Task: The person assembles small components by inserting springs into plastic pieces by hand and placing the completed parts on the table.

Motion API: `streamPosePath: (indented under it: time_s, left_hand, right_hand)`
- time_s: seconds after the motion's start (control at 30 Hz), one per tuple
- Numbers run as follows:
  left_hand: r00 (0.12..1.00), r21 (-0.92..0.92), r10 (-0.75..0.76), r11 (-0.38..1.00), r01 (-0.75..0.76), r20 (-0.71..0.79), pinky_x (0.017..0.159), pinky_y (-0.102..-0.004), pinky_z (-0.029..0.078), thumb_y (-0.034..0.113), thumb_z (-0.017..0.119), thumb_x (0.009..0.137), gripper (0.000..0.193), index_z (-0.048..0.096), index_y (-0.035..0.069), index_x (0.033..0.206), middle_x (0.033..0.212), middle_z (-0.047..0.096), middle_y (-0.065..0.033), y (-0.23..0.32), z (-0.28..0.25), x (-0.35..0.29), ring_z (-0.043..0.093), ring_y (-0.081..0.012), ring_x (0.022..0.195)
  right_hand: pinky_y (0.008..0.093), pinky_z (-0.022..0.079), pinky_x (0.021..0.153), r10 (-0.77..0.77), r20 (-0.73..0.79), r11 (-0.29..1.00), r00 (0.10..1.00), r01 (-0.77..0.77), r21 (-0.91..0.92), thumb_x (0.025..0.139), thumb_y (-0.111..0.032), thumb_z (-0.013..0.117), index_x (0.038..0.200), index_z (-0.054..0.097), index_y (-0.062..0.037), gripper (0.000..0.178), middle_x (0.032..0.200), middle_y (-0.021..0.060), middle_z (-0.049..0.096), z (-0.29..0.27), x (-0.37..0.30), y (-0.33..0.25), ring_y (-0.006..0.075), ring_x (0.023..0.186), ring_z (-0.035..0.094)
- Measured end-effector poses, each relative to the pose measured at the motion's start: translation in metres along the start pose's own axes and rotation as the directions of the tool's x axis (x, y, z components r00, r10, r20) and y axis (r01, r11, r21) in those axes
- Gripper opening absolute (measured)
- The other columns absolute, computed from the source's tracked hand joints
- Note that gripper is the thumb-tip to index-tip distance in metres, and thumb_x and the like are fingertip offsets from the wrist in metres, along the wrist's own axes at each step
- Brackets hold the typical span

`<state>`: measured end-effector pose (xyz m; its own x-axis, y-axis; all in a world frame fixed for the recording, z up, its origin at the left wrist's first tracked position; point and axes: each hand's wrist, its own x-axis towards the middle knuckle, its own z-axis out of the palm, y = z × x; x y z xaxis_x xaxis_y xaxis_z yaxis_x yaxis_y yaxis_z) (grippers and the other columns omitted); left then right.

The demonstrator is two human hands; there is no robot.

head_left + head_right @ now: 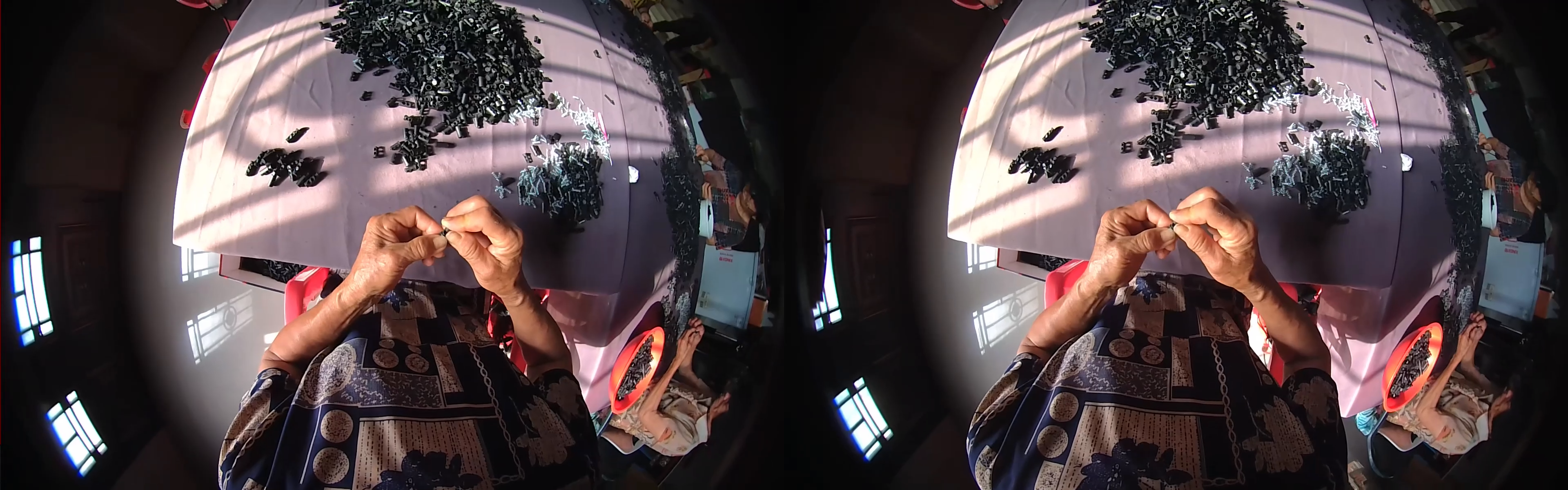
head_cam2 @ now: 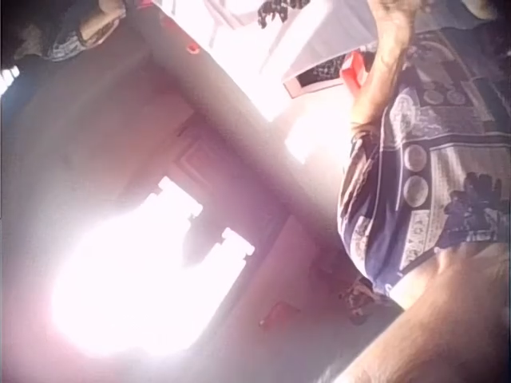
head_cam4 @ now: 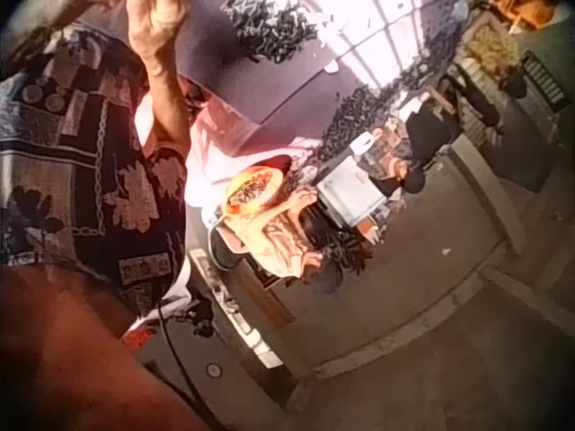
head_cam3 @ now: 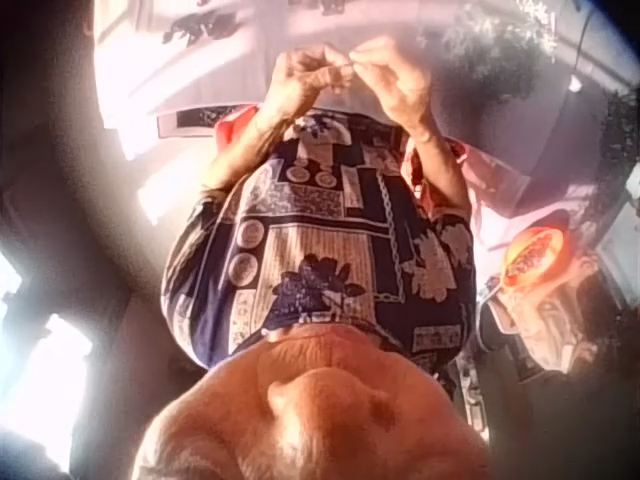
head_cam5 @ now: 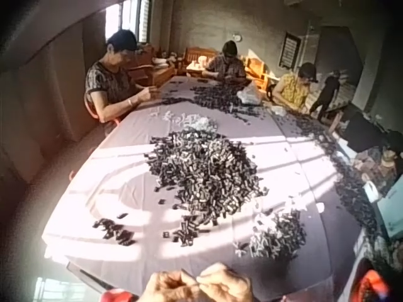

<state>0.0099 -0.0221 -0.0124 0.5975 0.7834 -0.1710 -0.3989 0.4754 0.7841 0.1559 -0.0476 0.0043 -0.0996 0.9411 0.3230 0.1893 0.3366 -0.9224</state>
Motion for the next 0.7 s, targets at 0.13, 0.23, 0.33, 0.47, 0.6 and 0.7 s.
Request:
streamPosePath:
  time_s: [0.13, 0.23, 0.33, 0.47, 0.6, 0.7]
  left_hand:
    - [1.0, -0.008, 0.004, 1.0, -0.004, -0.012, 0.051, -0.0196, 0.039, 0.006, 0.056, 0.071, 0.009, 0.052, -0.002, 0.073, 0.063, 0.053, -0.0056, 0.003, 0.004, 0.004, 0.047, -0.009, 0.055]
    - [0.998, -0.019, -0.012, 1.0, 0.013, 0.059, 0.054, -0.0198, 0.041, 0.006, 0.056, 0.072, 0.01, 0.052, -0.002, 0.076, 0.067, 0.053, -0.0054, 0.01, 0.005, 0.009, 0.048, -0.009, 0.058]
    - [0.997, -0.02, -0.022, 1.0, 0.024, 0.08, 0.057, -0.0198, 0.042, 0.004, 0.056, 0.071, 0.011, 0.052, -0.002, 0.079, 0.07, 0.053, -0.0047, 0.015, 0.004, 0.006, 0.049, -0.0088, 0.062]
    - [0.995, -0.007, -0.043, 0.999, 0.043, 0.095, 0.059, -0.02, 0.042, 0.003, 0.056, 0.071, 0.012, 0.051, -0.002, 0.082, 0.072, 0.052, -0.0037, 0.023, -0.002, 0.0, 0.05, -0.0088, 0.064]
    - [0.995, 0.001, -0.046, 0.999, 0.046, 0.087, 0.059, -0.0202, 0.042, 0.004, 0.056, 0.071, 0.012, 0.051, -0.002, 0.081, 0.072, 0.052, -0.0035, 0.027, -0.004, -0.004, 0.05, -0.009, 0.064]
    - [0.995, -0.037, -0.029, 0.999, 0.033, 0.096, 0.057, -0.02, 0.041, 0.004, 0.056, 0.071, 0.012, 0.052, -0.002, 0.08, 0.07, 0.053, -0.0043, 0.028, -0.003, -0.007, 0.049, -0.0092, 0.062]
  right_hand:
    - [0.0176, 0.04, 0.052, 0.041, 0.018, 0.996, 0.999, -0.039, -0.074, 0.073, -0.001, 0.052, 0.08, 0.052, 0.0005, 0.007, 0.074, 0.0059, 0.049, -0.007, 0.001, -0.005, 0.0089, 0.062, 0.048]
    - [0.018, 0.041, 0.058, 0.094, -0.052, 0.975, 0.994, -0.081, 0.206, 0.075, 0.0, 0.049, 0.081, 0.051, 0.0027, 0.007, 0.079, 0.007, 0.047, -0.005, 0.004, -0.002, 0.0086, 0.068, 0.048]
    - [0.0179, 0.041, 0.058, 0.06, -0.062, 0.971, 0.996, -0.044, 0.234, 0.075, 0.0, 0.049, 0.081, 0.05, 0.0029, 0.007, 0.079, 0.0066, 0.047, -0.003, 0.005, -0.004, 0.0087, 0.067, 0.048]
    - [0.0178, 0.041, 0.058, 0.068, -0.047, 0.972, 0.997, -0.056, 0.227, 0.075, -0.001, 0.049, 0.081, 0.05, 0.0034, 0.008, 0.079, 0.0064, 0.047, 0.002, 0.011, -0.01, 0.0086, 0.067, 0.047]
    - [0.0181, 0.036, 0.062, 0.15, -0.037, 0.944, 0.988, -0.132, 0.301, 0.073, -0.003, 0.052, 0.079, 0.05, 0.0017, 0.008, 0.077, 0.0075, 0.048, 0.008, 0.011, -0.016, 0.0082, 0.068, 0.043]
    - [0.018, 0.035, 0.062, 0.136, -0.025, 0.956, 0.99, -0.124, 0.266, 0.072, -0.003, 0.052, 0.078, 0.051, 0.0018, 0.008, 0.077, 0.0075, 0.048, 0.01, 0.013, -0.018, 0.0083, 0.068, 0.043]
